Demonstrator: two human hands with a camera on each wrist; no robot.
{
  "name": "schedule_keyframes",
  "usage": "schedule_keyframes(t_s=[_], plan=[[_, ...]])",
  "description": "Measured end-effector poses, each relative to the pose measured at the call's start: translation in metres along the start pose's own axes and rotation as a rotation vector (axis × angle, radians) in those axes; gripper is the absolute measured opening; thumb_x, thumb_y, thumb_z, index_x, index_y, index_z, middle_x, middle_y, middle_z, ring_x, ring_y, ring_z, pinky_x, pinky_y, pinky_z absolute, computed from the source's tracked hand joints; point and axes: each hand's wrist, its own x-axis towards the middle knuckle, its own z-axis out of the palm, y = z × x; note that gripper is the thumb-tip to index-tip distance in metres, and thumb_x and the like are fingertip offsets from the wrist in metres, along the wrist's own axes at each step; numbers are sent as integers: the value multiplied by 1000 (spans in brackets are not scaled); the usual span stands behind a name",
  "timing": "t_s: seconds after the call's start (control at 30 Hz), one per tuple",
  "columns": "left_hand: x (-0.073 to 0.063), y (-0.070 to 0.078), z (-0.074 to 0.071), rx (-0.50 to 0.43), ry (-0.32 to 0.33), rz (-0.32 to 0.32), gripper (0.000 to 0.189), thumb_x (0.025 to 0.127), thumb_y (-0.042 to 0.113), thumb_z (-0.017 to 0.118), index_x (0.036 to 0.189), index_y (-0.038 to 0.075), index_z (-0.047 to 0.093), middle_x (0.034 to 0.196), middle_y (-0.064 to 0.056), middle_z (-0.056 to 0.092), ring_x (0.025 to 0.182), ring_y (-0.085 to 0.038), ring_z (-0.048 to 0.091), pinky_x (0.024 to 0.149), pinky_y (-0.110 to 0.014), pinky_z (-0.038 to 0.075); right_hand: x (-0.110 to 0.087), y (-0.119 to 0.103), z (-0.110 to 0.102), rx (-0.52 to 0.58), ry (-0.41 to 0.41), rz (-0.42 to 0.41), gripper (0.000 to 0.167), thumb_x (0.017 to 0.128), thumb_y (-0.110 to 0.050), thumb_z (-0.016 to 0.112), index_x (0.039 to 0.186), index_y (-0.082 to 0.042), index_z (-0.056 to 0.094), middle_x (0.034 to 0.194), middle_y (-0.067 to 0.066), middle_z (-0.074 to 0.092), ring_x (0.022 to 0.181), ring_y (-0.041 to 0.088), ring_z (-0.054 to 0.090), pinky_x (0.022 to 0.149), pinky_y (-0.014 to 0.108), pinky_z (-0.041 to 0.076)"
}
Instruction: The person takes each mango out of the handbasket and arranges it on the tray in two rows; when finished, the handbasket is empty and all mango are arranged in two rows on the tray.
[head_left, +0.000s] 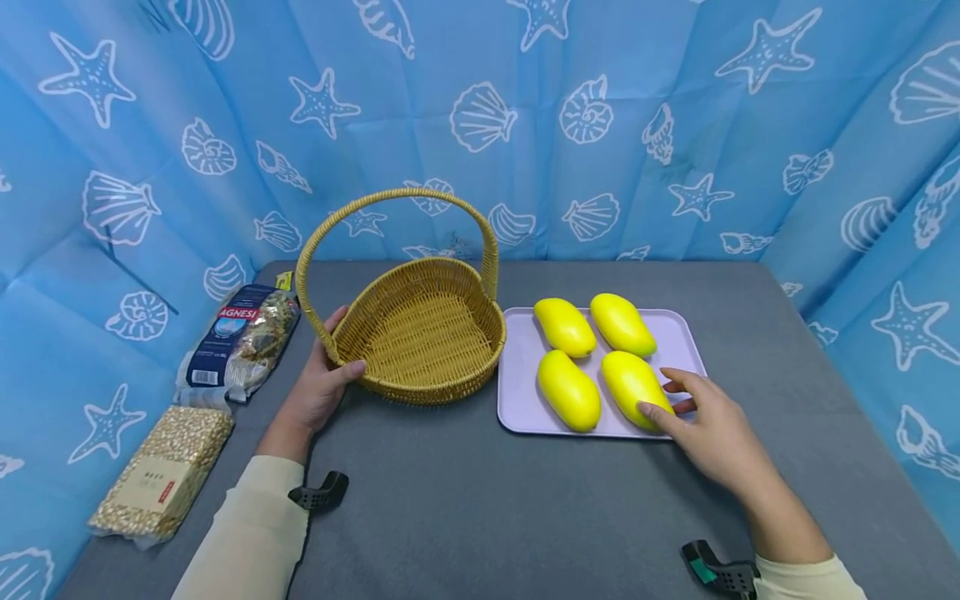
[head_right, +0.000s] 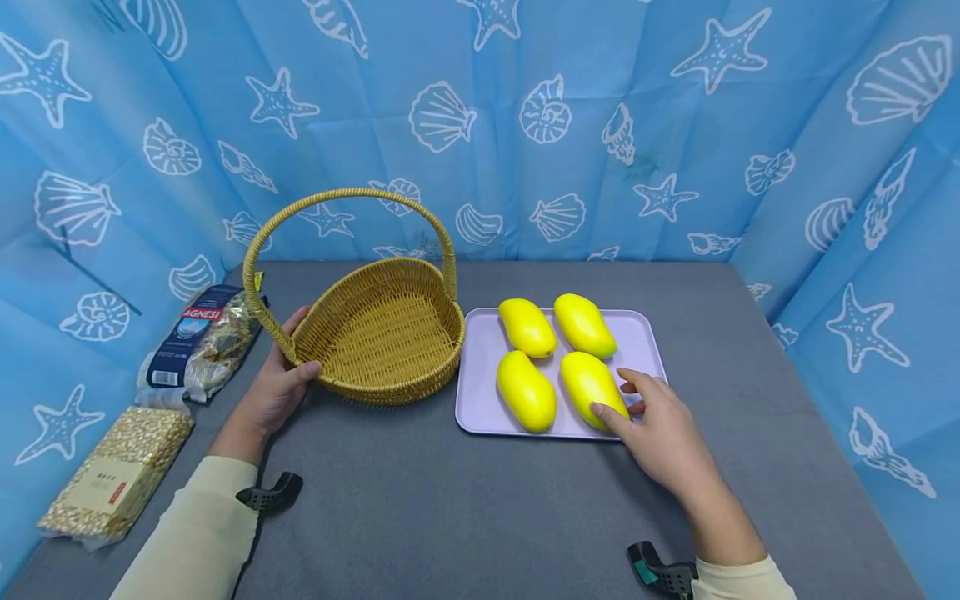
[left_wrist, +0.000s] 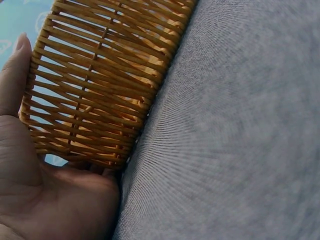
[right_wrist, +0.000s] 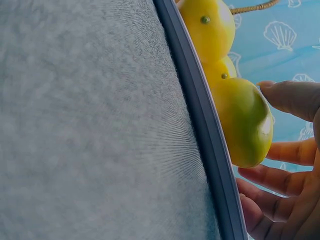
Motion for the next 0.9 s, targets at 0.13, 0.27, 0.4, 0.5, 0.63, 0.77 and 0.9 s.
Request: schedule_keyframes(t_s=[0.13,0.27,0.4,0.5,0.63,0.77,0.9], plan=[[-1,0,1,3,10,-3,93,106,-7,62,177,23,9,175,-24,17,155,-43,26,114,-32,43,1,-1,0,-2,-13,-3,84,101,-47,79,157,7,47,141,31,57,118,47,58,91,65,53],[-1,0,2,3,16,-4,93,106,-9,60,177,22,9,175,-24,18,155,-42,27,113,-31,43,1,-1,2,-16,-32,-10,85,99,-46,81,158,5,46,141,31,56,118,46,57,92,65,52],[0,0,2,-3,10,-1,93,106,-10,60,177,19,6,175,-24,18,156,-44,25,115,-33,42,2,0,3,-23,-39,-14,83,99,-41,82,158,5,45,142,32,55,118,47,56,93,67,50],[1,0,2,-11,8,-1,94,105,-9,62,177,19,7,175,-24,17,156,-45,24,115,-33,42,2,-1,3,-25,-44,-20,82,100,-39,82,159,5,45,142,32,54,118,48,56,93,67,50],[1,0,3,-12,10,-2,94,106,-8,63,177,20,9,175,-24,17,156,-43,25,113,-31,43,1,-1,3,-27,-49,-36,80,101,-37,81,159,4,45,144,33,54,118,47,56,92,68,50],[0,0,4,-6,16,-7,93,106,-10,59,177,20,7,175,-23,17,156,-43,25,113,-30,43,0,0,3,-30,-49,-56,80,101,-37,80,159,5,44,143,33,54,116,46,56,91,66,50],[0,2,6,30,50,-19,91,105,-12,56,177,19,9,175,-22,21,155,-44,26,113,-30,42,-2,0,2,-29,-51,-64,82,101,-39,80,160,6,43,142,32,55,114,44,56,89,64,51]])
